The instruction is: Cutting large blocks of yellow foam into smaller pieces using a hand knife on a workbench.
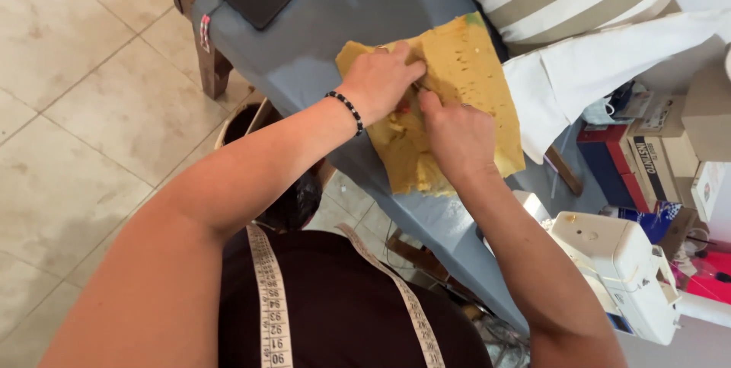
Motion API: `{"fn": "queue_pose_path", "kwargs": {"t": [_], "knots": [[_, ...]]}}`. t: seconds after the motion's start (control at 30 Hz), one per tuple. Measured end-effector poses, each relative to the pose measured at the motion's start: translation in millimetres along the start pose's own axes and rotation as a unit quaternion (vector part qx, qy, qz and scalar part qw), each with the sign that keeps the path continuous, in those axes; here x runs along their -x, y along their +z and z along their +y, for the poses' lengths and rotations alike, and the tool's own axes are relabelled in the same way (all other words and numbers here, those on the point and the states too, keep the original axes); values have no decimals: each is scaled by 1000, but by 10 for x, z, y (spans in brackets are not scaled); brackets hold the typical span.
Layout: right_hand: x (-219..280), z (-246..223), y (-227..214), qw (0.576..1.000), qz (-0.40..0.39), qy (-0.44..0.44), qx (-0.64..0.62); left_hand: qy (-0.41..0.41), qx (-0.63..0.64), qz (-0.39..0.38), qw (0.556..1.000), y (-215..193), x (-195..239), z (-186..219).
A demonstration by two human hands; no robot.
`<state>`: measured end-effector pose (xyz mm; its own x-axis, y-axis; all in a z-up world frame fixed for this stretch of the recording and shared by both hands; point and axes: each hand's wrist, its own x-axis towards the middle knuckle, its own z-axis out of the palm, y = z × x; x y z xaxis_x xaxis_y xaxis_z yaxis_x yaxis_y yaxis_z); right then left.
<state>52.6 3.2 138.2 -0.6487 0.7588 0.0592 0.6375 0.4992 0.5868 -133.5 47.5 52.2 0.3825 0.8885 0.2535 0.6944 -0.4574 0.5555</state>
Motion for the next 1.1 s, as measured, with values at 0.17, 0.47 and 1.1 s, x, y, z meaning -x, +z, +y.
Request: {"fn": "queue_pose_path", "kwargs": {"t": [0.17,0.47,1.1], "knots": [[309,145,-527,992,-93,-32,-75,-23,1,-84,996,-99,-46,0],[320,6,-367,998,-45,5,-38,-4,0,-75,997,-82,10,-8],[300,71,-554,974,-195,52,-99,11,-27,-95,995,88,-29,-42]]}}
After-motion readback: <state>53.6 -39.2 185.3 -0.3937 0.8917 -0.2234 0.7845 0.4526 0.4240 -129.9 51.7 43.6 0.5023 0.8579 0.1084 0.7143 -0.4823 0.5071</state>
